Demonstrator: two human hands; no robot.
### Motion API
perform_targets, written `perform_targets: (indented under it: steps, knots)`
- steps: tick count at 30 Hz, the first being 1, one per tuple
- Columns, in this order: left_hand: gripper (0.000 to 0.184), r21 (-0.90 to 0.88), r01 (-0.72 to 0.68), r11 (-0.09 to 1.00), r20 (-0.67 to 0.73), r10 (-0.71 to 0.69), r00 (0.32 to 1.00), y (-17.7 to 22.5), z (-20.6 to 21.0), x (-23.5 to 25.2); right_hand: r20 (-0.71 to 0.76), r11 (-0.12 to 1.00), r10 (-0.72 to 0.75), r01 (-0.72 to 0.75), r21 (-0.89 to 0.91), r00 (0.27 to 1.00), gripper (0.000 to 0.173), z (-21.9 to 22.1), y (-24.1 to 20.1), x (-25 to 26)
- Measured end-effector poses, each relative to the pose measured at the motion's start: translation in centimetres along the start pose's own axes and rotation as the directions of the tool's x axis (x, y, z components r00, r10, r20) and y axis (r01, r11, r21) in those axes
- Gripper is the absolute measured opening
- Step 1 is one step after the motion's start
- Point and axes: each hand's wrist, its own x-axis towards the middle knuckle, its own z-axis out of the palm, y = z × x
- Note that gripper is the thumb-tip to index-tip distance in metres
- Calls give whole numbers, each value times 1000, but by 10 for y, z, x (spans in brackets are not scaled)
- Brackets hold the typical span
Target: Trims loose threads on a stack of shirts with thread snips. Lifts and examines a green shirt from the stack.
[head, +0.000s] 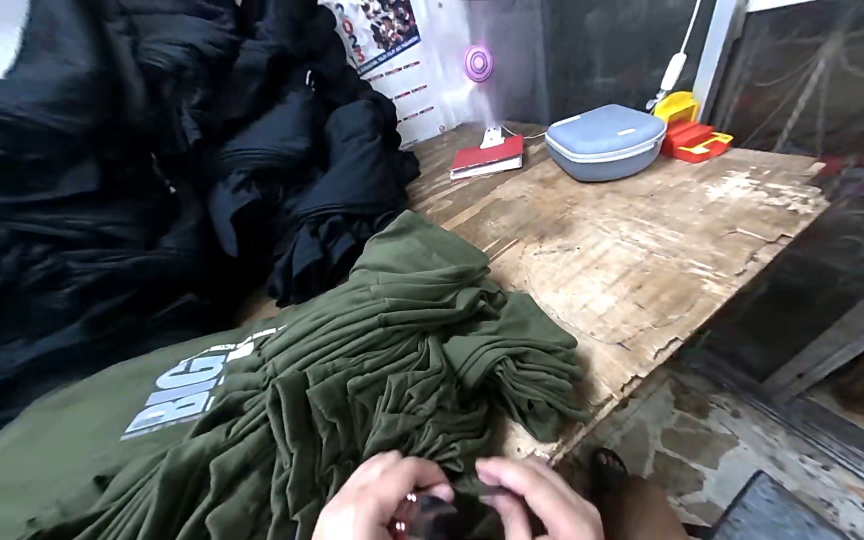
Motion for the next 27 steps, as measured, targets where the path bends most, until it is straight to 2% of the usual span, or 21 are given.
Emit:
perform_targets:
  steps: [1, 3, 6, 7, 8, 10, 12, 14, 17, 21, 24, 27]
  knots:
    - [11, 8, 32, 999, -43, -31, 999, 0, -1, 3, -7, 994, 47, -46, 100, 999, 24, 2, -2, 6]
    - [9, 67, 100, 993, -101, -93, 990, 3, 0, 9, 28, 980, 75, -79, 181, 997, 32, 4, 1, 15]
    - [10, 168, 181, 969, -125, -161, 979, 9, 4, 18, 156, 987, 22, -46, 151, 988, 49, 0, 5, 20]
    - [11, 180, 193, 965, -112, -175, 978, 9, 3, 20, 189, 995, 2, -21, 100, 982, 49, -1, 4, 19]
    - [12, 185, 199, 962, -97, -184, 978, 10, 3, 21, 196, 1000, -15, 11, 22, 981, 43, -2, 4, 17]
    - [11, 196, 186, 963, -68, -176, 982, 11, 3, 19, 103, 969, -103, 123, -213, 989, 16, -2, 8, 8]
    - [9, 198, 122, 973, -20, -120, 993, 12, 3, 14, 1, 870, -247, 222, -440, 969, 13, -11, 16, -3]
    - [14, 182, 26, 983, 54, -36, 998, 11, 4, 7, -62, 828, -289, 217, -516, 955, 9, -28, 18, -9]
    - [32, 153, -102, 983, 112, 85, 990, 8, 5, -6, -90, 905, -200, 149, -399, 976, 10, -45, 13, -20]
    - [21, 280, -281, 918, -38, 303, 952, 5, 12, -13, -79, 970, -100, 80, -230, 992, 11, -42, 9, -36]
    - [22, 400, -404, 823, -2, 442, 897, 11, 20, -7, -95, 988, -66, 52, -144, 993, 10, -35, 7, -35]
    - [24, 528, -449, 721, 32, 512, 858, 11, 25, -4, -98, 995, -47, 38, -94, 994, 9, -31, 7, -33]
